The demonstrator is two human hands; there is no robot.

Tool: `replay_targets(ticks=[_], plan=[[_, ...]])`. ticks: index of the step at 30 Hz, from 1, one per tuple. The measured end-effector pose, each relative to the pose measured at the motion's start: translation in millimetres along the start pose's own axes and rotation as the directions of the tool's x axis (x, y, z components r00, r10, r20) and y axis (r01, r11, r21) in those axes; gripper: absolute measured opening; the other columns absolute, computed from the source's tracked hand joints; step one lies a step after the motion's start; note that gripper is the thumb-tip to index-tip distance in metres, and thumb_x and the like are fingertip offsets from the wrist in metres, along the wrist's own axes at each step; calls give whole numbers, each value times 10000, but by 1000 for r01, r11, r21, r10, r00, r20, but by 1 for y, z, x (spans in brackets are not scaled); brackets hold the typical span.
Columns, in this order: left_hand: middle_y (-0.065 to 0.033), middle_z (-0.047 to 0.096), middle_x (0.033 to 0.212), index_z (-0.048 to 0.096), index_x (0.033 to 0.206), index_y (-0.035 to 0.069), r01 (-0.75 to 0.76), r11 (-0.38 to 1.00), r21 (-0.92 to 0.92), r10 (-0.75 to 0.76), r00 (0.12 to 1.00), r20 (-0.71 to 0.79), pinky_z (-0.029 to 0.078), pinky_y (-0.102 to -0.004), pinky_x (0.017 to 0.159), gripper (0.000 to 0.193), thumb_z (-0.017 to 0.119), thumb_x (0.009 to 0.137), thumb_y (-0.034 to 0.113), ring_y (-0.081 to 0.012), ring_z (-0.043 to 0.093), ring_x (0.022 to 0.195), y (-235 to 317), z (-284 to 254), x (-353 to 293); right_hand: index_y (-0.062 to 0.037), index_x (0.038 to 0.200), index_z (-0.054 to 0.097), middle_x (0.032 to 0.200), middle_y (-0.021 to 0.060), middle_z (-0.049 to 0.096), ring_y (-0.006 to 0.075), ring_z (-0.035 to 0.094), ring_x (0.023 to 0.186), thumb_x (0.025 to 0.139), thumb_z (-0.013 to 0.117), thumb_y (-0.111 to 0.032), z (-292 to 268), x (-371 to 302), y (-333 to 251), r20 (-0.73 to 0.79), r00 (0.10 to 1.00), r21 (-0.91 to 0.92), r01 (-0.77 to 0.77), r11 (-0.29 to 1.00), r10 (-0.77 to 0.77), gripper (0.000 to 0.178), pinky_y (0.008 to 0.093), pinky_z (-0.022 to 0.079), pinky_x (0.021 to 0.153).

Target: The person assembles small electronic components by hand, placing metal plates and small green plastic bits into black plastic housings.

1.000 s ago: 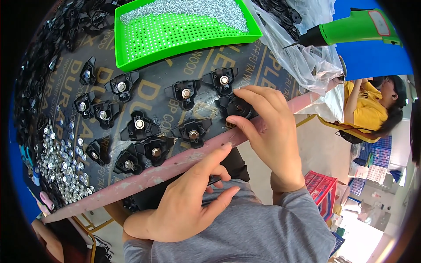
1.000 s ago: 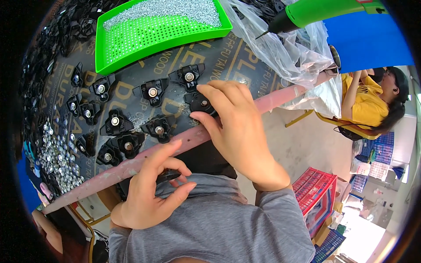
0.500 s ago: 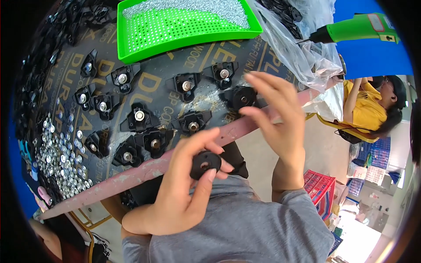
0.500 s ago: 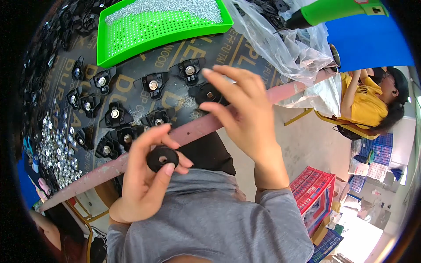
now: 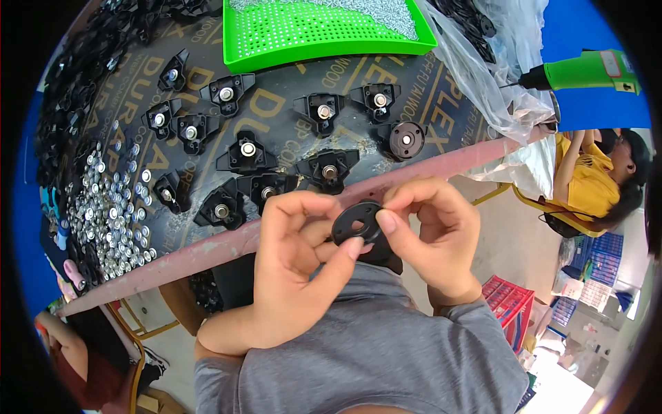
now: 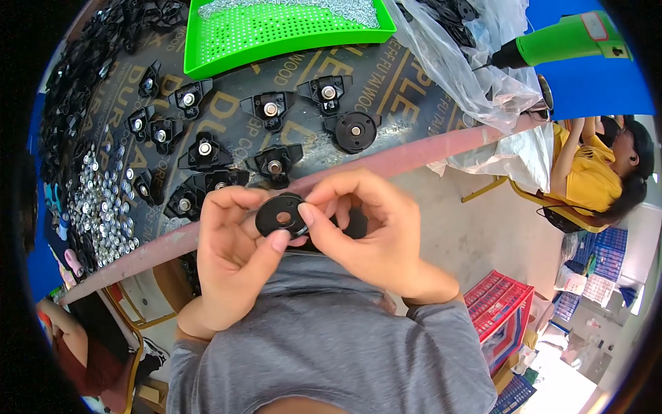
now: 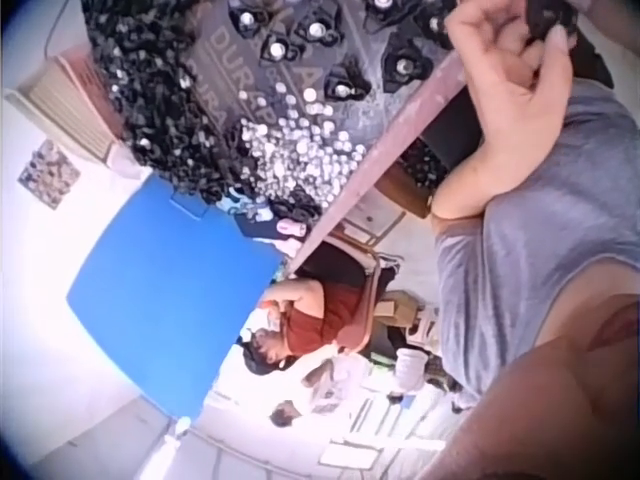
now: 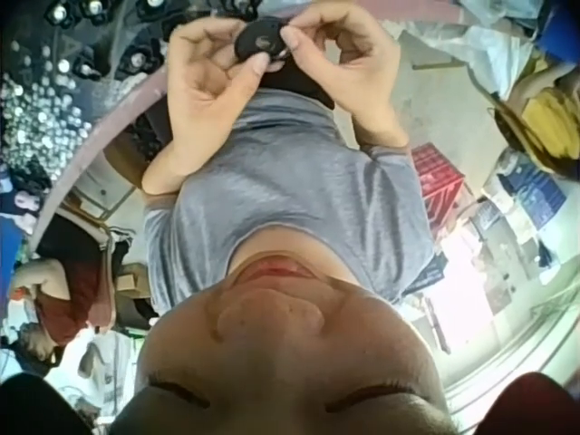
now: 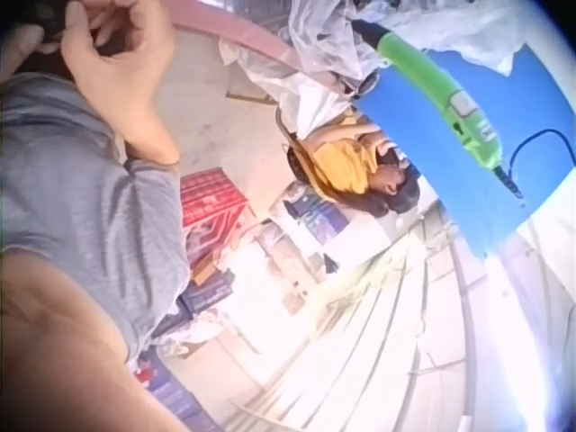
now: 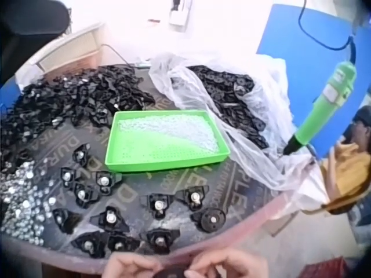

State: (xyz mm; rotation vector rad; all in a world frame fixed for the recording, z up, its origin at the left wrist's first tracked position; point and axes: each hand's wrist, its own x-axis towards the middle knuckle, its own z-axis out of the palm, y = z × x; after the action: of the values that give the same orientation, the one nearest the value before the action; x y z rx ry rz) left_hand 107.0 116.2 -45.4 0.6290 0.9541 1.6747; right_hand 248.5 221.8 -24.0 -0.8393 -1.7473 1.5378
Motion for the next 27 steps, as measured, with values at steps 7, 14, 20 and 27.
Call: replay_targets(ticks=[7, 14, 20, 27], plan=[[-102, 564, 1138, 467, 1225, 4, -113, 988, 105, 120, 991, -61, 501, -278, 881, 400, 616, 882, -137, -143, 606, 1023, 4, -8, 3, -50, 1267, 582, 972, 48, 642, 126, 628, 792, 769, 805, 47, 1, -7, -2, 268, 951, -210, 211, 955, -152, 554, 244, 505, 713], [-98, 663, 997, 438, 1309, -7, -229, 854, 467, 208, 973, 96, 519, -252, 757, 566, 718, 826, -105, -127, 638, 864, 13, -12, 6, -85, 1297, 627, 1132, 97, 633, 280, 621, 979, 682, 789, -38, -11, 10, -9, 488, 804, -491, 575, 654, -340, 637, 369, 501, 830], [-102, 667, 1009, 430, 1321, -25, -277, 744, 608, 313, 949, 49, 555, -263, 712, 611, 774, 817, -48, -134, 640, 803, 8, -14, 11, -87, 1280, 635, 1110, 98, 629, 291, 618, 951, 693, 789, -63, -4, 26, -1, 484, 805, -418, 557, 718, -343, 607, 372, 507, 806], [-97, 565, 1351, 435, 1400, 1, -249, 135, 959, 324, 926, 194, 328, -464, 1109, 739, 812, 771, 96, -322, 402, 1353, 43, -23, 25, -88, 1219, 651, 1127, 96, 608, 314, 572, 1024, 639, 828, -64, -5, 52, 3, 403, 859, -592, 508, 625, -315, 607, 403, 478, 865]])
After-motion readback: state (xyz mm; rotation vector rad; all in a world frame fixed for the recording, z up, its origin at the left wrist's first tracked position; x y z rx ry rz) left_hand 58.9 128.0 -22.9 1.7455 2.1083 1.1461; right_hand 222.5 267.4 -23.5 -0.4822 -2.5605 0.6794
